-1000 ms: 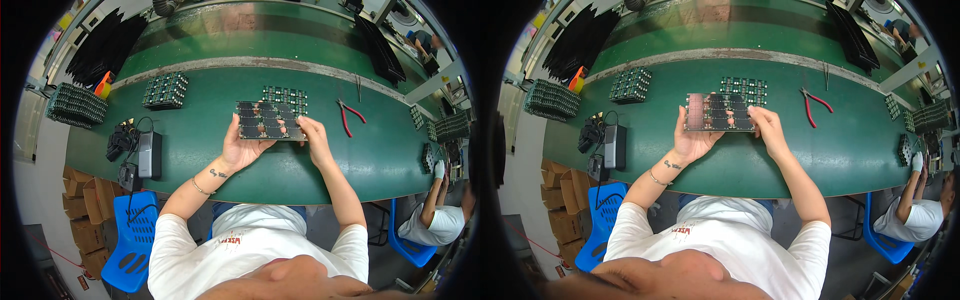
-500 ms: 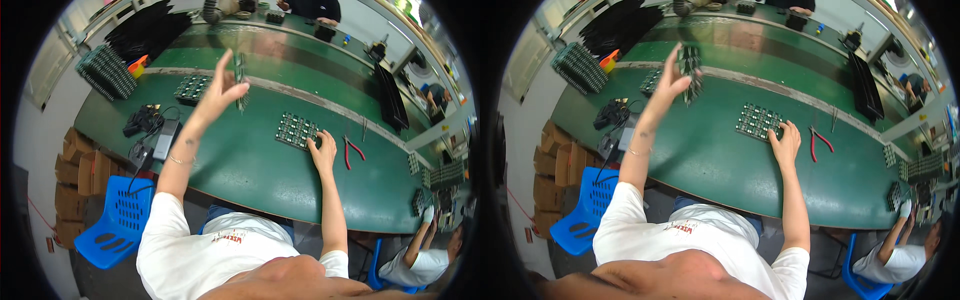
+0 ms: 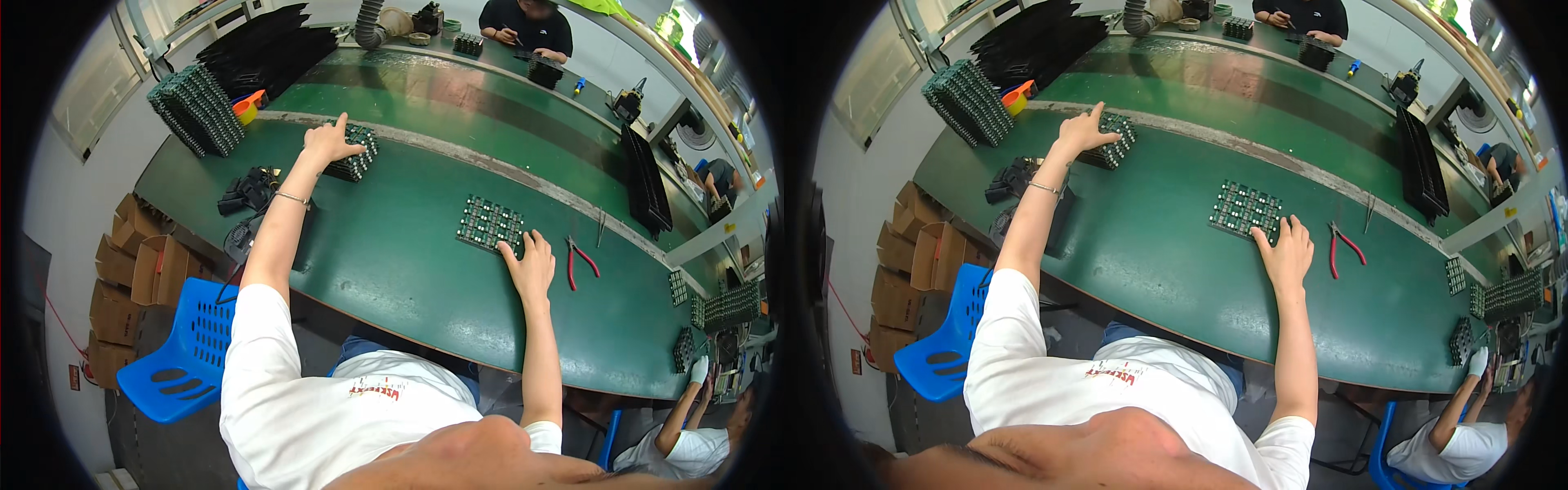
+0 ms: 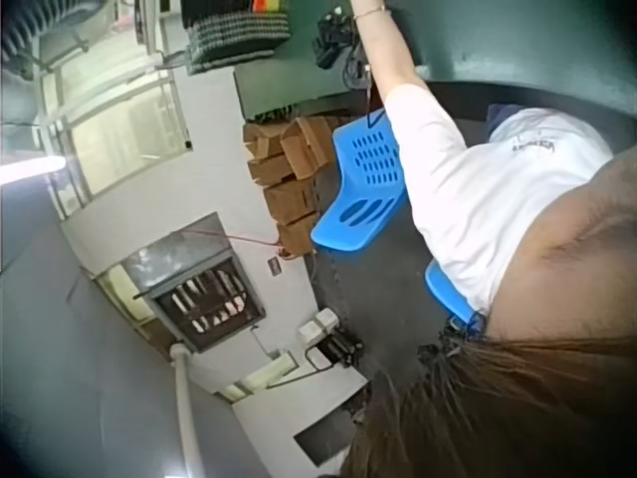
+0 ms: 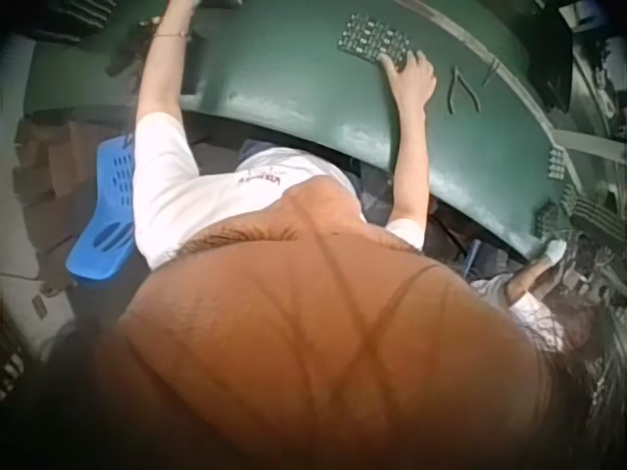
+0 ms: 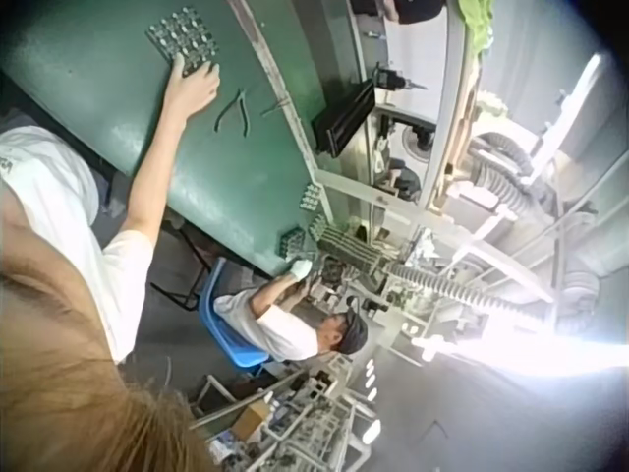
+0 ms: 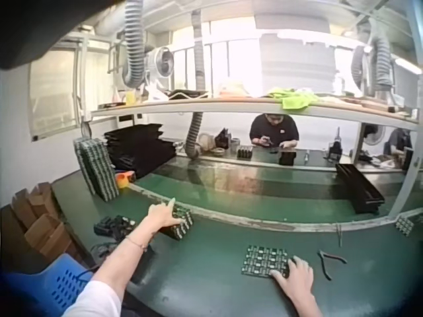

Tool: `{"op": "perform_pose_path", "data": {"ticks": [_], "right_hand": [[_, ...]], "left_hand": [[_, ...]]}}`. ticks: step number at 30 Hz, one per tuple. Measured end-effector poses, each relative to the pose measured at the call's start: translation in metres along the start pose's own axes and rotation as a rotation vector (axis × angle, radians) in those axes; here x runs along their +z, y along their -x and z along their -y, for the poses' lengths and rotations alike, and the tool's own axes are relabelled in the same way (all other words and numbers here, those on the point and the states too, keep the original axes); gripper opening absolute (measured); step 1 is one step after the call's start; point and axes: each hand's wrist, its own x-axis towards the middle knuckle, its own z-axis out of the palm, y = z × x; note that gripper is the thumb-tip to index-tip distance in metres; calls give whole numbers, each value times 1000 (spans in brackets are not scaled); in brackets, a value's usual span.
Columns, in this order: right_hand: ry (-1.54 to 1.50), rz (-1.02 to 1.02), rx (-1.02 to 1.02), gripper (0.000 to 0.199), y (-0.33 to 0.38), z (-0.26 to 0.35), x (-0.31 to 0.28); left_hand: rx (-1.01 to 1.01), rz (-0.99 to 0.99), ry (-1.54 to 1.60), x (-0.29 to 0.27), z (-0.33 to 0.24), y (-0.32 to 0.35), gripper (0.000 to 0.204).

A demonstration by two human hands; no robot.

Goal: The person picks up circuit boards from a stack one at a time, turns each board over by hand to view both sides, and arranges them into stacks on the workbench.

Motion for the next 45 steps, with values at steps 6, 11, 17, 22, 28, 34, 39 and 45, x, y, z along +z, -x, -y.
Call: {"op": "perform_pose_path", "data": {"ticks": [6,11,17,22,28,34,39,45], "right_hand": [[-2,-35,-45,58,2,-3,4],[-4,-49,-63,59,3,-3,4],[-14,-59,-49,58,2,-3,5],[-16,-52,-59,58,1,-3,5],[-13,-70,-78,56,-2,-5,5],[-19,-74,-54,49,2,-5,6],[-215,-28,33,44,-7,-17,4],[-387,13,97,39,-15,-23,4]], "left_hand": [[12,92,-69,-6,-8,8,93],[39,-319,-94,-2,-20,22,93],[11,-129,-73,-3,-23,12,92],[-59,-170,-119,9,-18,10,90],[-23,-235,-137,0,-26,24,85],[893,-119,497,19,-119,59,88],[993,42,536,50,-177,70,99],[911,142,535,35,-189,80,106]]}}
